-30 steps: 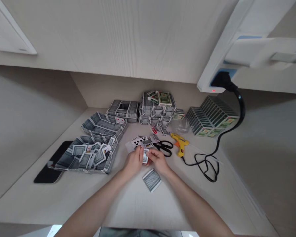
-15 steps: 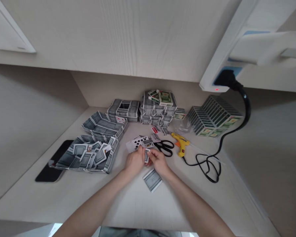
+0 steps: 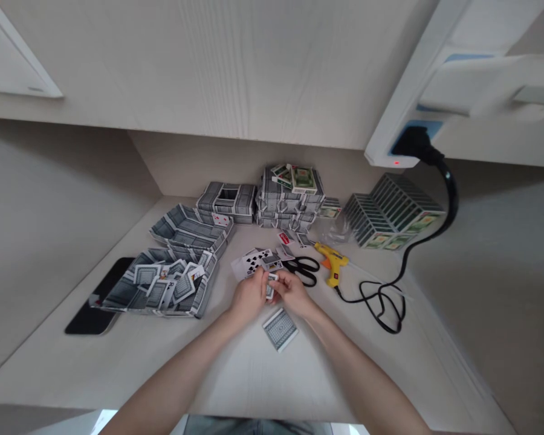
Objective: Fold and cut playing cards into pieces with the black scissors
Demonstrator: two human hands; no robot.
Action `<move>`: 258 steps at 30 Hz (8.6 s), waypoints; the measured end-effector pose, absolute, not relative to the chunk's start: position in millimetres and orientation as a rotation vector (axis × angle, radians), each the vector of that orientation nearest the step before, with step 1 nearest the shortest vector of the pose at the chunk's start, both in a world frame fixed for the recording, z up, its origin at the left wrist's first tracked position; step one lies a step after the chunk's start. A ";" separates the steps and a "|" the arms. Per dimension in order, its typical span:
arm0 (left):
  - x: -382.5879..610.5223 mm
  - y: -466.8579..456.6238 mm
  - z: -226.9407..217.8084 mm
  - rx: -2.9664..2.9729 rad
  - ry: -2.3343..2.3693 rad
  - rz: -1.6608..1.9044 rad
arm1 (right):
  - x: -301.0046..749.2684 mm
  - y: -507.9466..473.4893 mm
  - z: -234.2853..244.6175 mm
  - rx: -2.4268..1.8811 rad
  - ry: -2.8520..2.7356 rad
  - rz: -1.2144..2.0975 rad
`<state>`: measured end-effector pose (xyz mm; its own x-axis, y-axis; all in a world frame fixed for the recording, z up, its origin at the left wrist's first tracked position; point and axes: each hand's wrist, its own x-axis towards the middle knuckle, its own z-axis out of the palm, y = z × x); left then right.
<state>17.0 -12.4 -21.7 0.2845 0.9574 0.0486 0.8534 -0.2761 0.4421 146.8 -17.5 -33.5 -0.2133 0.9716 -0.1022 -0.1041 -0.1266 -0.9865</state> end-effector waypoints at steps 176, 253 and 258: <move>8.6 -24.4 -13.3 1.715 1.141 0.651 | 169.6 -19.4 -17.2 -1.126 -1.229 1.480; 7.3 -19.8 -13.0 2.034 0.776 1.093 | 165.3 -25.5 -15.8 -0.769 -0.721 2.114; 12.8 -24.5 -19.1 1.772 0.695 1.133 | 166.0 -23.8 -20.9 -0.657 -0.724 2.171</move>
